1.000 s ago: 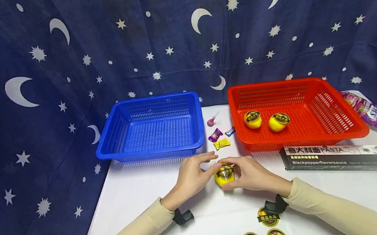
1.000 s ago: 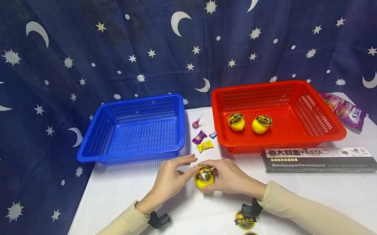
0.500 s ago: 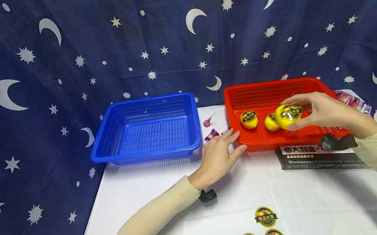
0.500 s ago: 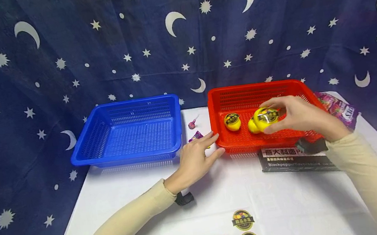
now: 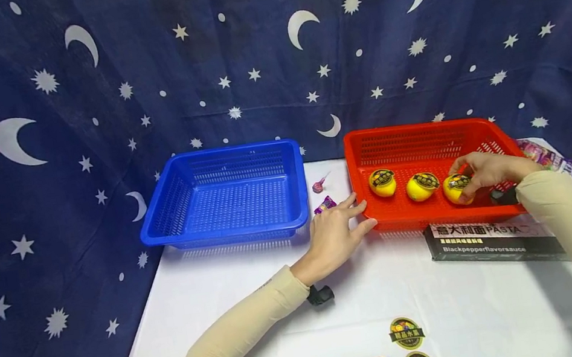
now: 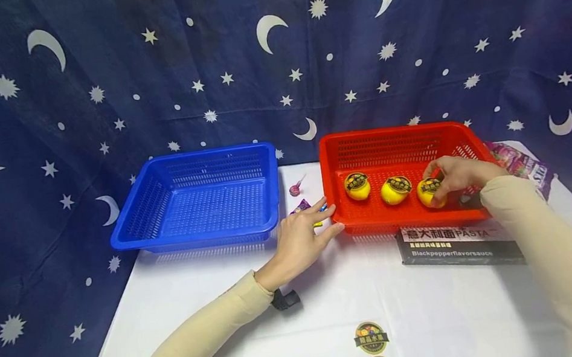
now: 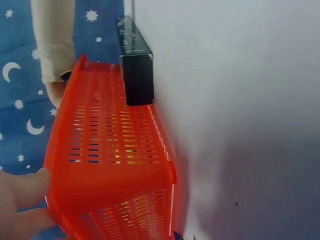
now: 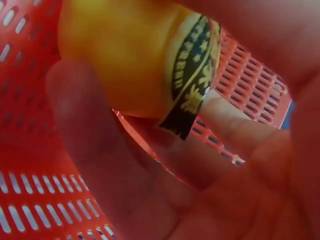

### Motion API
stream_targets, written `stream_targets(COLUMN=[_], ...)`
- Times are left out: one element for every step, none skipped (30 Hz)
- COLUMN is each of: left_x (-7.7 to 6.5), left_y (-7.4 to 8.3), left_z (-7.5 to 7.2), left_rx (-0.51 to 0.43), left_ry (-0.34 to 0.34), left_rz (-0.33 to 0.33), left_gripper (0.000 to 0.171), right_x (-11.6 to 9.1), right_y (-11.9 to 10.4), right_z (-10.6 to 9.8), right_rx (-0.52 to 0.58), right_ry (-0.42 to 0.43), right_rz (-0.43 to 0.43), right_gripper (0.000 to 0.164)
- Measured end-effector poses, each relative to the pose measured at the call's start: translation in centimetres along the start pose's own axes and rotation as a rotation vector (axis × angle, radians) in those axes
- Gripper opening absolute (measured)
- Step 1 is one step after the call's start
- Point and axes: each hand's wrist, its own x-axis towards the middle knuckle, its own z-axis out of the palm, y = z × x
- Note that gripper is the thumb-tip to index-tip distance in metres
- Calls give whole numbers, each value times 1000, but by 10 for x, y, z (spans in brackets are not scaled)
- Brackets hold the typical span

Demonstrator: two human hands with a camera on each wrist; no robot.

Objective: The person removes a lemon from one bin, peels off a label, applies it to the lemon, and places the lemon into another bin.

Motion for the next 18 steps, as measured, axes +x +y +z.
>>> stream_targets(left_x=[0,0,0,-1,-1,-1,-1,-1,-2,-2,-2,-2,-2,-2,-2,-2,-2,-2], left_y=[0,1,1,1,1,1,1,1,1,0,0,0,0,-1,-1,-2,-3,-4], left_z=[0,1,1,1,2,2,2,2,2,2,2,2,2,2,2,2,1,-1], left_rx=[-4,-7,-4,-5,-6,-4,-2,-2,-2,-2,-4,-6,-7,-9,-16,-23,-23,-21], left_ry=[-3,-6,-5,-5,-4,-2,-1,-1,0,2,5,9,10,9,6,1,-7,-17], left_rz=[-8,-16,-20,-23,-23,-22,-21,-20,-18,-16,-14,-12,-11,-10,-7,-3,4,12], left_gripper=[45,44,44,44,44,44,44,44,44,44,44,44,44,44,45,45,45,46], right_x=[0,0,0,0,-1,0,0,0,0,0,0,-1,-1,-2,-4,-6,-9,-12], right_y=[-1,-2,-3,-4,-4,-4,-4,-3,-2,-2,-1,-1,-1,-1,-3,-4,-7,-10], right_z=[2,3,5,5,6,6,6,6,6,6,5,5,4,2,1,-1,-3,-5], right_rx=[-6,-7,-10,-23,-39,-40,-36,-38,-40,-45,-45,-54,-67,-74,-76,-84,-92,-107], right_ry=[2,6,14,27,40,42,42,43,45,46,43,42,48,49,57,70,85,108], right_rz=[2,1,5,3,3,0,1,1,2,-2,-4,-10,-14,-27,-37,-46,-48,-53], right_gripper=[63,64,65,65,65,65,65,66,66,66,67,68,69,70,72,74,77,79])
